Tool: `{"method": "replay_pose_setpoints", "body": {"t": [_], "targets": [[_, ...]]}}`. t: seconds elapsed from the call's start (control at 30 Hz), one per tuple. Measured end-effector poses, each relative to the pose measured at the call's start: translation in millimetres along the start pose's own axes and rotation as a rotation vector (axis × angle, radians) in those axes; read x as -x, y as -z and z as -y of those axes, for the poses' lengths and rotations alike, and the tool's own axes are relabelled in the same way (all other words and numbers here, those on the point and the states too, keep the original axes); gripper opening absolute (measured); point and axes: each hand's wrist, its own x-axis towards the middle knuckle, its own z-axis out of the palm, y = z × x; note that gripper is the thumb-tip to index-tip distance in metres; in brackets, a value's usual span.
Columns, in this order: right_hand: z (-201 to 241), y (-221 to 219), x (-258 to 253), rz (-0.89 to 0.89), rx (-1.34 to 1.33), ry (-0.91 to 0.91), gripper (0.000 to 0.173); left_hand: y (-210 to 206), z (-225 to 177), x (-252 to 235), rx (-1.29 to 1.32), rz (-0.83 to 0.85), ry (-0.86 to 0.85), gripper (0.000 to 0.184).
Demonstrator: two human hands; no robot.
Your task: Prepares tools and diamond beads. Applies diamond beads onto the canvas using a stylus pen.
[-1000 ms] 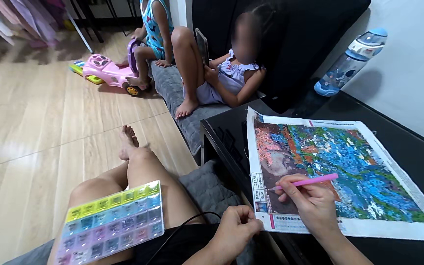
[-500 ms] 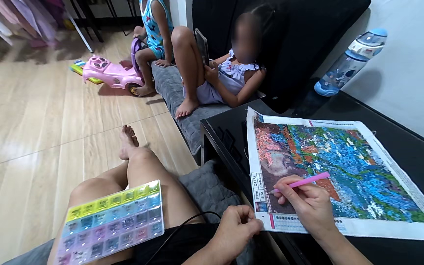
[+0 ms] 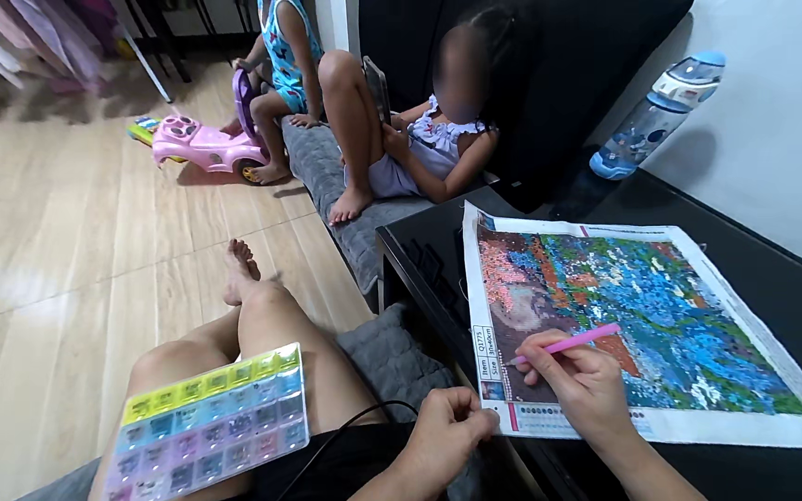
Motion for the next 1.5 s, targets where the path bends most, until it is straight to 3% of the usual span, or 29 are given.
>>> {"method": "replay_pose_setpoints", "body": {"t": [0.2, 0.63, 0.83, 1.0, 1.3, 1.5], "targets": [[8.0, 6.1, -0.6, 0.016, -0.040, -0.073, 0.016, -1.3, -2.0, -2.0, 0.016, -0.098, -0.020, 0.015], [8.5, -0.4, 5.8, 0.179, -0.042, 0.023, 0.027, -2.2, -2.0, -1.4, 0.038, -0.114, -0.008, 0.016], [8.8, 6.2, 2.4, 0.115, -0.029, -0.006, 0.022, -1.8, -2.4, -0.8, 0.034, -0.114, 0.002, 0.015], [4.4, 5.8, 3.3, 0.142, 0.046, 0.063, 0.027, -2.1, -2.4, -0.9, 0.047, -0.114, 0.000, 0.014], [8.2, 3.8, 3.5, 0.120, -0.065, -0.002, 0.019, -1.4, -2.5, -1.0, 0.039, -0.113, -0.008, 0.014], [2.6, 1.2, 4.9, 0.139, 0.018, 0.097, 0.027, -0.3, -2.6, -1.8, 0.035, -0.109, 0.004, 0.014]]}}
